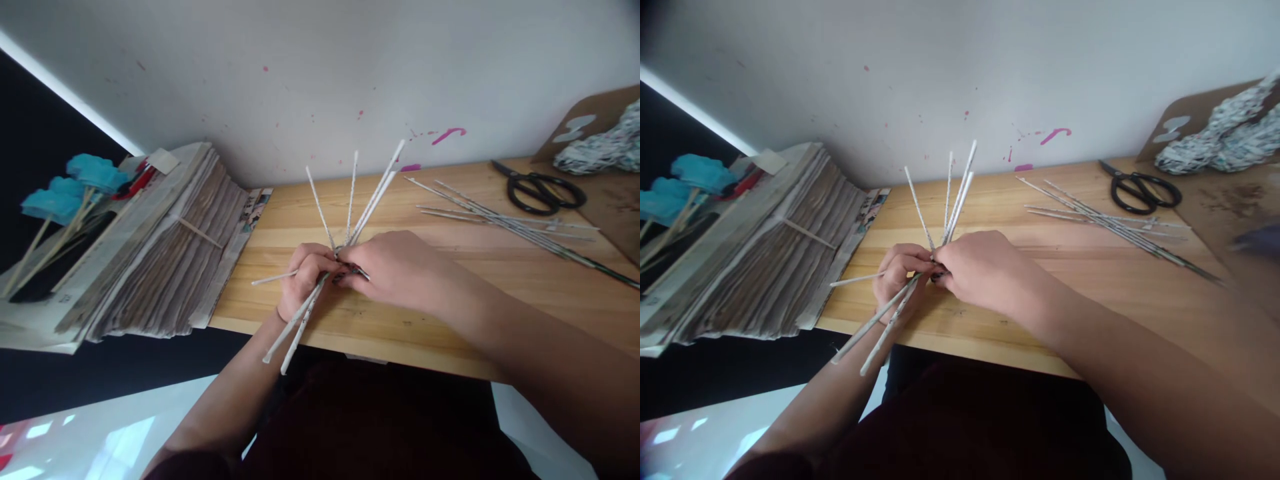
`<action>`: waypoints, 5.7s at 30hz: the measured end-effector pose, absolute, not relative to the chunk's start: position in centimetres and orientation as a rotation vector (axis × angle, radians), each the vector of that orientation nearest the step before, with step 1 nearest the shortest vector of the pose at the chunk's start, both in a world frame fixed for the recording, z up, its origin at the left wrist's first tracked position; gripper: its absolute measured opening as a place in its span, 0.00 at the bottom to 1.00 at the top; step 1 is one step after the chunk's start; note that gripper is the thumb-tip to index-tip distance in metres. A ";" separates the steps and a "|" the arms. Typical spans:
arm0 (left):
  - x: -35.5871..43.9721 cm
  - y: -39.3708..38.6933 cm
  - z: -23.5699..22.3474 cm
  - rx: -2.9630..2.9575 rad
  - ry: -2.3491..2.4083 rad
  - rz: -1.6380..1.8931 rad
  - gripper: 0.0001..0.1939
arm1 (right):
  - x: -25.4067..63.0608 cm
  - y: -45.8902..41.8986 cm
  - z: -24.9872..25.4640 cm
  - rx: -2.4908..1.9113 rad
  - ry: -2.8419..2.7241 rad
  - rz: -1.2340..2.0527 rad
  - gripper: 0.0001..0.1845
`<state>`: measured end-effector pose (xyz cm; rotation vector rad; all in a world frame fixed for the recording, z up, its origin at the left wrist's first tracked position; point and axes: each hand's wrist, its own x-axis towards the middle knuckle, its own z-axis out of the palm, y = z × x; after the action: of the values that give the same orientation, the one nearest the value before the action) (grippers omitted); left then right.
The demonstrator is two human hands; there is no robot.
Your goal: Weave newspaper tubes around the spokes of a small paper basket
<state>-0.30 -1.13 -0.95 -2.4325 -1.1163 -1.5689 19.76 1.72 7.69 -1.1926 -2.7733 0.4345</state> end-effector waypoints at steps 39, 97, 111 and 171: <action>0.5 -0.1 2.4 -2.605 -1.782 -1.446 0.07 | 21.1 4.2 4.8 -1.068 -2.142 1.116 0.03; 2.2 -0.6 2.6 -2.301 -2.494 -2.166 0.11 | 20.1 4.8 2.5 -0.919 -1.979 1.294 0.09; -0.7 -1.4 2.4 -2.718 -2.007 -1.854 0.18 | 20.0 4.9 2.3 -0.903 -1.985 1.282 0.09; -2.0 -2.2 3.6 -2.656 -1.360 -0.839 0.10 | 19.4 4.3 1.3 -0.845 -1.938 1.221 0.09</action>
<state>-1.97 -2.23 3.64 -2.6560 -1.3596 -0.8388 19.36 4.26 1.29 -0.8454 -1.9383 1.2209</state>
